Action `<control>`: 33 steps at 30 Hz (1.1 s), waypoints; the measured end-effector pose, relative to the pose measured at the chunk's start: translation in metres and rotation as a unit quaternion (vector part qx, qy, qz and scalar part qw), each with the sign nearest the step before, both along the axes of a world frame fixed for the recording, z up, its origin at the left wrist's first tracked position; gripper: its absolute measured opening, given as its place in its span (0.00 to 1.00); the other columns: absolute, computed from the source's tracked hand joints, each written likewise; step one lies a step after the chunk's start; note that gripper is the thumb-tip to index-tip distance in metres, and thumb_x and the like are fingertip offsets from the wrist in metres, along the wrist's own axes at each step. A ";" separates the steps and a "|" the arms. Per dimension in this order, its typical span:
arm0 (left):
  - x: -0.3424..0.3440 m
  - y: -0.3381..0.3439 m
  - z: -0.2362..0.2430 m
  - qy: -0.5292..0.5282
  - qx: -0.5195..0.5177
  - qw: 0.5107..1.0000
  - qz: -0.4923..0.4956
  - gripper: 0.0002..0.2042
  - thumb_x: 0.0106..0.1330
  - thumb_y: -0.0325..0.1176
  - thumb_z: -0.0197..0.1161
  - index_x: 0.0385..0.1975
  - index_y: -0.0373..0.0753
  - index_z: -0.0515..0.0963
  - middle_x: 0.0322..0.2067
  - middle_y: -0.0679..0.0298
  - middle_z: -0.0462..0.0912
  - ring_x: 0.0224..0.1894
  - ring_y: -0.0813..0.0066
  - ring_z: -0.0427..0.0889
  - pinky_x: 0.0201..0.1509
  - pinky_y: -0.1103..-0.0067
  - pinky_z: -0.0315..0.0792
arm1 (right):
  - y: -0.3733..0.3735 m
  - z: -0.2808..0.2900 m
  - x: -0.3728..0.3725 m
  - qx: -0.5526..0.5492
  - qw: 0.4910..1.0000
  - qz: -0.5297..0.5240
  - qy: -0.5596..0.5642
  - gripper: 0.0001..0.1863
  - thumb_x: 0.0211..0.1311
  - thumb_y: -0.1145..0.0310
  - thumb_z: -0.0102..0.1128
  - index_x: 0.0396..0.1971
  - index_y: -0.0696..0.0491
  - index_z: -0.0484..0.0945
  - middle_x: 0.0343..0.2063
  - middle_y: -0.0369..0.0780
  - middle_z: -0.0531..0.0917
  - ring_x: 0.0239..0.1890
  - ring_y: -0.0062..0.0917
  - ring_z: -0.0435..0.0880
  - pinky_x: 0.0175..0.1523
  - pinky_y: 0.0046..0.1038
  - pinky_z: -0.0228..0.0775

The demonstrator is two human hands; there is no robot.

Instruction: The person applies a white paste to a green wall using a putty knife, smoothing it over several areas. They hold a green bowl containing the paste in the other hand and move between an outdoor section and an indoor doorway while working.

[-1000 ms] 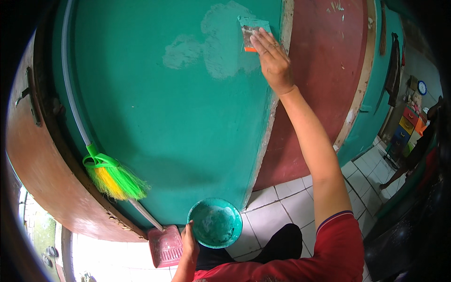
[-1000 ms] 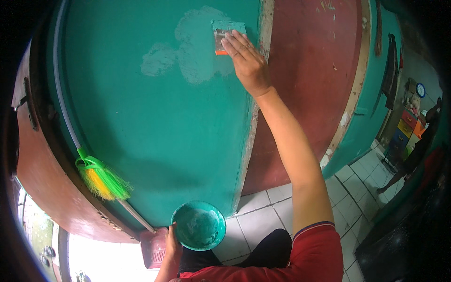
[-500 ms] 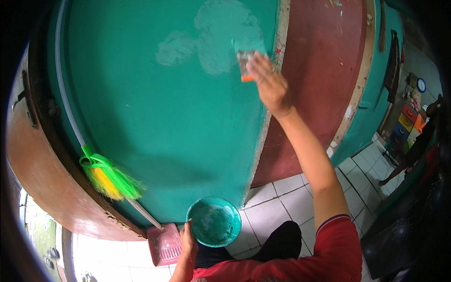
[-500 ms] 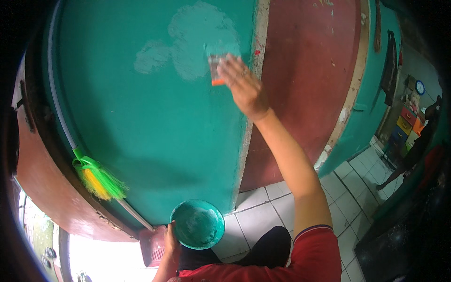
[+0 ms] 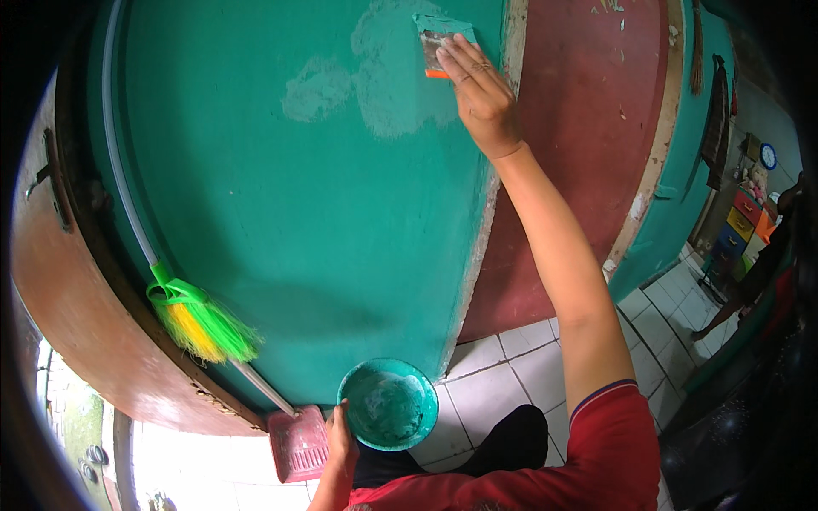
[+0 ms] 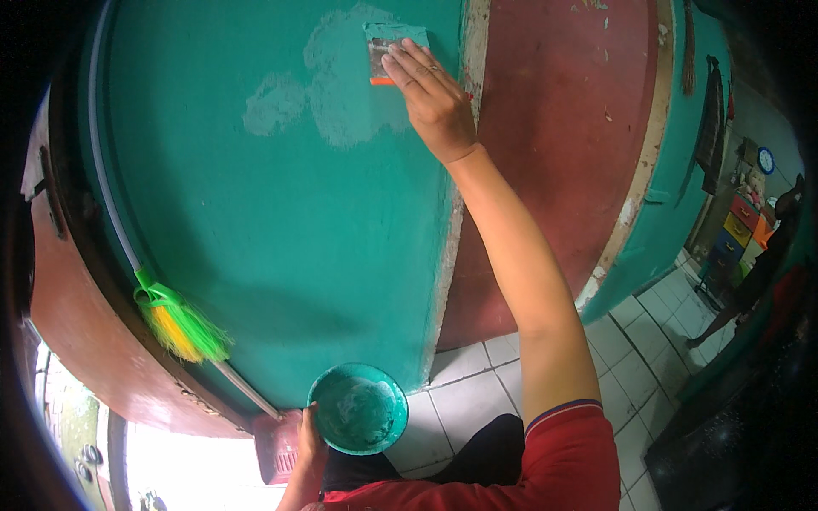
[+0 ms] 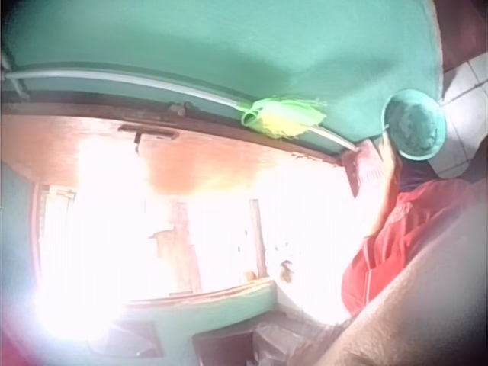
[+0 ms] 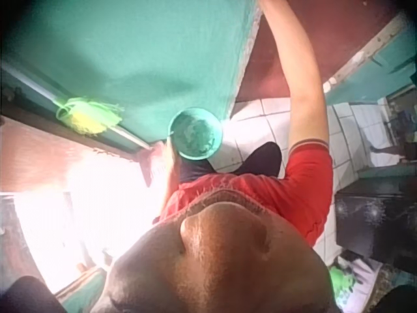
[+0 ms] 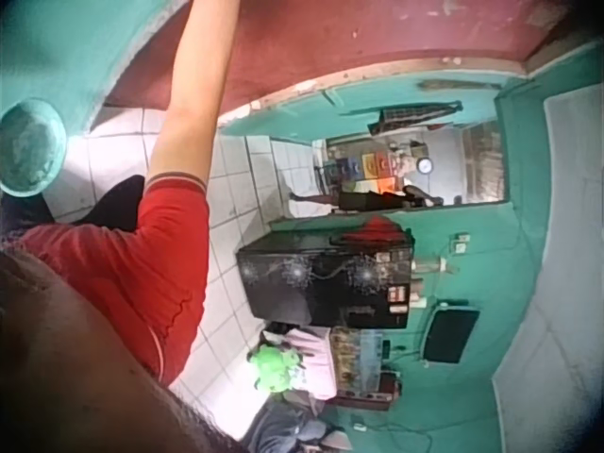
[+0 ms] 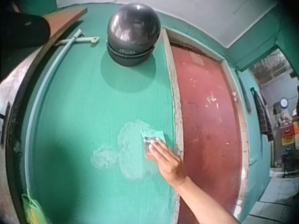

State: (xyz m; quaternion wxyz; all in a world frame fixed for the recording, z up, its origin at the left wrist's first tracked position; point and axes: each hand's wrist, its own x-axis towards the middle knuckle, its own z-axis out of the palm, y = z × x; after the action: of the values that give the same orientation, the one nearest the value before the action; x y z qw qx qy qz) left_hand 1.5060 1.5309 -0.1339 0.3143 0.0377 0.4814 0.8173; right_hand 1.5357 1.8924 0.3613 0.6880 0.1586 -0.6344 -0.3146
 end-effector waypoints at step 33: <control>0.003 0.001 0.001 -0.013 -0.020 0.999 0.021 0.26 0.71 0.49 0.61 0.49 0.26 0.76 0.45 0.58 0.80 0.47 0.73 0.77 0.53 0.76 0.71 | 0.014 -0.037 0.017 -0.017 0.995 -0.081 -0.058 0.21 0.61 0.82 0.60 0.55 0.54 0.81 0.57 0.41 0.82 0.64 0.35 0.78 0.69 0.39 0.72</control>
State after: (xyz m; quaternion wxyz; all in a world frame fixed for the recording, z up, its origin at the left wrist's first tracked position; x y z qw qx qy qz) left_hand 1.5092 1.5323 -0.1332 0.3041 0.0104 0.4942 0.8144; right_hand 1.5530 1.9064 0.3239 0.6250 0.1135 -0.6891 -0.3488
